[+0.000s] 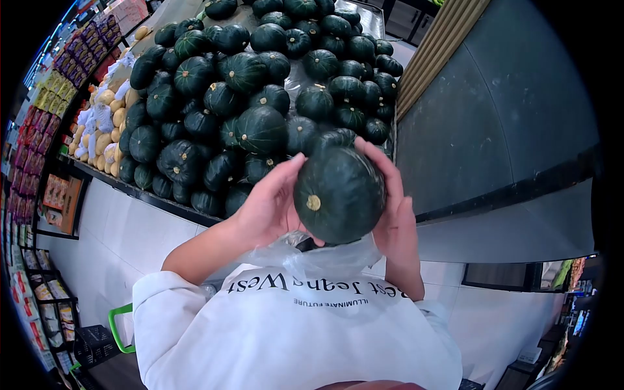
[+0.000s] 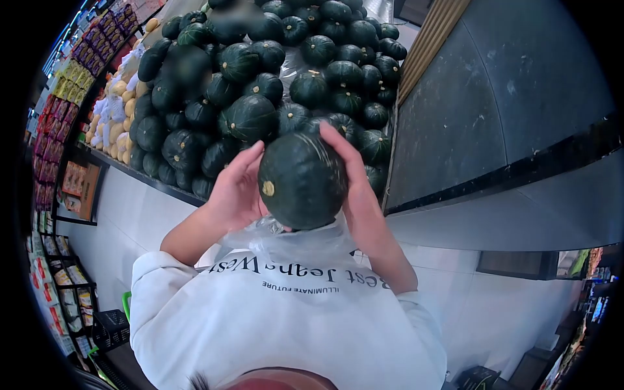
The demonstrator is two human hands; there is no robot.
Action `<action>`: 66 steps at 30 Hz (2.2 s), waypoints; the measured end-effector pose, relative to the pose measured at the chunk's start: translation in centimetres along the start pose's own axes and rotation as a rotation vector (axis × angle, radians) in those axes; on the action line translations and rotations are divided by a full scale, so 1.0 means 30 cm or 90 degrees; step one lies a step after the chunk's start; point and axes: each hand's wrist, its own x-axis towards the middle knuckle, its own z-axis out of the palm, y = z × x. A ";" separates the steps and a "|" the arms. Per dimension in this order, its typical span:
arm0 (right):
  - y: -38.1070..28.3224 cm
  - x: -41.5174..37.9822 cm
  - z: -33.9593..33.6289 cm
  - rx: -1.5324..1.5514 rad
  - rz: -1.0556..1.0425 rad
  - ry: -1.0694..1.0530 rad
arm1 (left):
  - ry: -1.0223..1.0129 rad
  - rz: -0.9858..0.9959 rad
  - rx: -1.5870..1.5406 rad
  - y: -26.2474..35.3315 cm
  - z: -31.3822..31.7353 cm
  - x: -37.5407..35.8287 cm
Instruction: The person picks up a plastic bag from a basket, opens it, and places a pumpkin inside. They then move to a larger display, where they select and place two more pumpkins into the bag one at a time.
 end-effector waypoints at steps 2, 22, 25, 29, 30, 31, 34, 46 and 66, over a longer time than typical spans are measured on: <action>0.023 0.040 -0.011 0.026 -0.031 0.009 | 0.037 0.074 0.018 0.012 0.010 0.013; 0.358 0.799 -0.221 0.214 -0.048 0.215 | 0.296 0.219 0.337 0.400 -0.256 0.548; 0.490 0.931 -0.283 0.191 -0.046 0.202 | 0.350 0.242 0.390 0.443 -0.394 0.668; 0.586 0.976 -0.304 0.141 -0.010 0.187 | 0.445 0.273 0.470 0.442 -0.405 0.674; 0.614 0.980 -0.313 0.144 -0.021 0.182 | 0.454 0.285 0.500 0.432 -0.405 0.675; 0.642 0.986 -0.320 0.147 -0.032 0.178 | 0.462 0.297 0.531 0.421 -0.400 0.680; 0.666 0.986 -0.317 0.119 -0.050 0.217 | 0.437 0.328 0.606 0.409 -0.432 0.710; 0.658 0.980 -0.330 -0.144 0.028 0.273 | 0.424 0.169 0.515 0.419 -0.461 0.730; 0.598 1.030 -0.361 0.009 0.271 0.260 | 0.390 0.261 0.419 0.433 -0.472 0.729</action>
